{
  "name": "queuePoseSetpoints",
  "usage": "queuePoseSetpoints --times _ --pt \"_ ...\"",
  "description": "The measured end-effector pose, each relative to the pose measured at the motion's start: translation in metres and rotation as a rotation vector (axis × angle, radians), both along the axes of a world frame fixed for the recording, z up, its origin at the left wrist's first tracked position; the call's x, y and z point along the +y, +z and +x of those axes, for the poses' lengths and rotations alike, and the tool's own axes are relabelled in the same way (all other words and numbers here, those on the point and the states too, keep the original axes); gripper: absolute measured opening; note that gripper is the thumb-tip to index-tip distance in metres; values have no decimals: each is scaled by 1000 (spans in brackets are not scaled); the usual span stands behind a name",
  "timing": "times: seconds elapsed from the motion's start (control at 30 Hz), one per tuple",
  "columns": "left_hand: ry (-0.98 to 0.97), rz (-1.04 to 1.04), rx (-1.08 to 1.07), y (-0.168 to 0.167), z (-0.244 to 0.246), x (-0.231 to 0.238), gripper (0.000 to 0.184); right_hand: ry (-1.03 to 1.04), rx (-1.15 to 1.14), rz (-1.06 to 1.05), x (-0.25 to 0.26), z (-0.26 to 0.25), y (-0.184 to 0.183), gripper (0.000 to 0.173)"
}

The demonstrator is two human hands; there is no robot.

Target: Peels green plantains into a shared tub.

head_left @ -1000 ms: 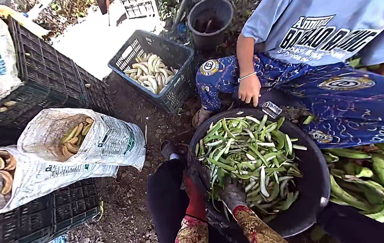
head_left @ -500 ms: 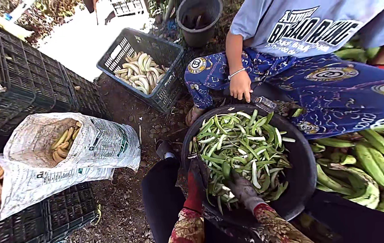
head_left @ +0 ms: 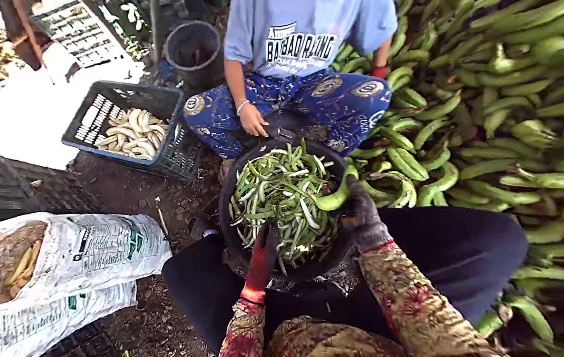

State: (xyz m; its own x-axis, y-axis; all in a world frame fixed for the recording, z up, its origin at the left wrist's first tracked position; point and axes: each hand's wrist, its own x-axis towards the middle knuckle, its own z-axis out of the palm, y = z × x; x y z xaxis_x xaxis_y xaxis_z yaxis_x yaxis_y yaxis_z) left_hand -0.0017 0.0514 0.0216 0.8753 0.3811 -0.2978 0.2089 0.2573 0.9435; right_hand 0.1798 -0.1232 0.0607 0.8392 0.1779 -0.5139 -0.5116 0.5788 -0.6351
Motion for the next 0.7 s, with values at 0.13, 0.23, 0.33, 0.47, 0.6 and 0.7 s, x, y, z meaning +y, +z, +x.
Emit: queuePoseSetpoints --times 0.13,0.23,0.33,0.47,0.6,0.7 --pt "-174 522 -46 -6 0 -27 62 -99 104 94 7 -15 -17 41" --pt "-297 762 77 7 8 -42 60 -85 111 15 9 -26 -20 43" --pt "-342 802 115 16 14 -51 55 -67 128 -4 11 -33 -19 40" --pt "-324 860 88 16 14 -56 56 -27 152 7 8 -38 -27 46" --pt "-270 890 29 3 12 -55 63 -1 184 4 10 -43 -25 45" --pt "-197 759 164 -22 7 -43 58 16 148 101 11 -45 -26 46"
